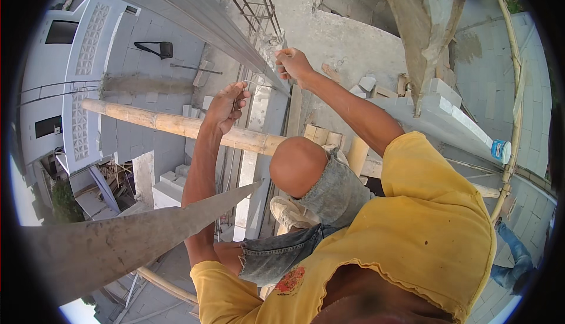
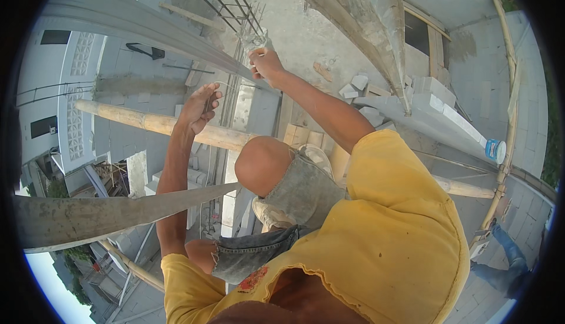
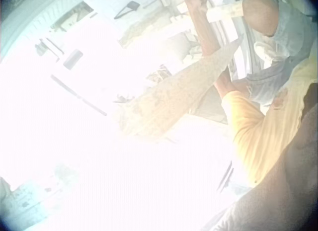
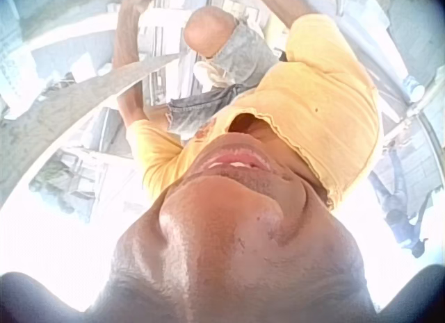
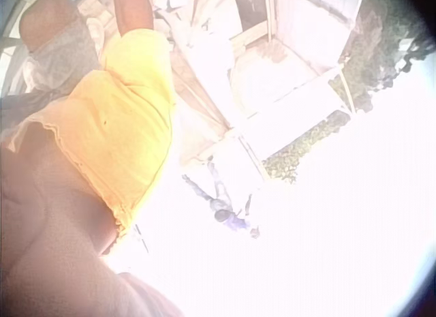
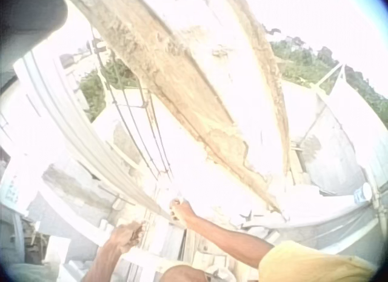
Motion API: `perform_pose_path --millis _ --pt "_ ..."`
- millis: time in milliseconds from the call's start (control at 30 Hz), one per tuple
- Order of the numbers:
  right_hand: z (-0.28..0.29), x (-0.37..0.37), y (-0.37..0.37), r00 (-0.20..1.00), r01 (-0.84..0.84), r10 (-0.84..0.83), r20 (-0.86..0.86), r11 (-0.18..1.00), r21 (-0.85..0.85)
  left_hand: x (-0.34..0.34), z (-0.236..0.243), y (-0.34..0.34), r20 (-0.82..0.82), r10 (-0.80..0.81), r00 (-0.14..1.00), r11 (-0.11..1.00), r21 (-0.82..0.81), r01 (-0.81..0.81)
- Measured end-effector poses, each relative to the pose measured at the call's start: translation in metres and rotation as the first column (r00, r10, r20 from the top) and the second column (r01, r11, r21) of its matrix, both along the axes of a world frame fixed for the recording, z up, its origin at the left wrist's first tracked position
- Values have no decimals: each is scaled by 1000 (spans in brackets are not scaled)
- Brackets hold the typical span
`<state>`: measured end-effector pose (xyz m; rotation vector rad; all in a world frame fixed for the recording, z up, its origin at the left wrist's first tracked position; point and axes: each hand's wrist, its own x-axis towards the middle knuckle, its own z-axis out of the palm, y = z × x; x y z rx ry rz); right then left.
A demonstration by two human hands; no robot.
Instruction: Installing and securing metal trim or support bars onto the wall of a construction site.
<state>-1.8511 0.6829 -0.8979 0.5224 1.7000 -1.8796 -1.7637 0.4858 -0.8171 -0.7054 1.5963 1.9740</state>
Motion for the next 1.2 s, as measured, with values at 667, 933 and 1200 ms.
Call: perform_pose_path --millis 667,933,1200 --pt "102 -90 -35 97 -26 960 -264 268 963 7 27 -13 -302 353 885 934 56 -354" --pt "115 -106 -103 -62 -696 875 -480 307 649 -4 45 -9 -374 110 921 993 2 -118" --pt "83 -53 -9 877 86 4 -480 982 167 47 24 7 -148 57 987 985 172 -31"
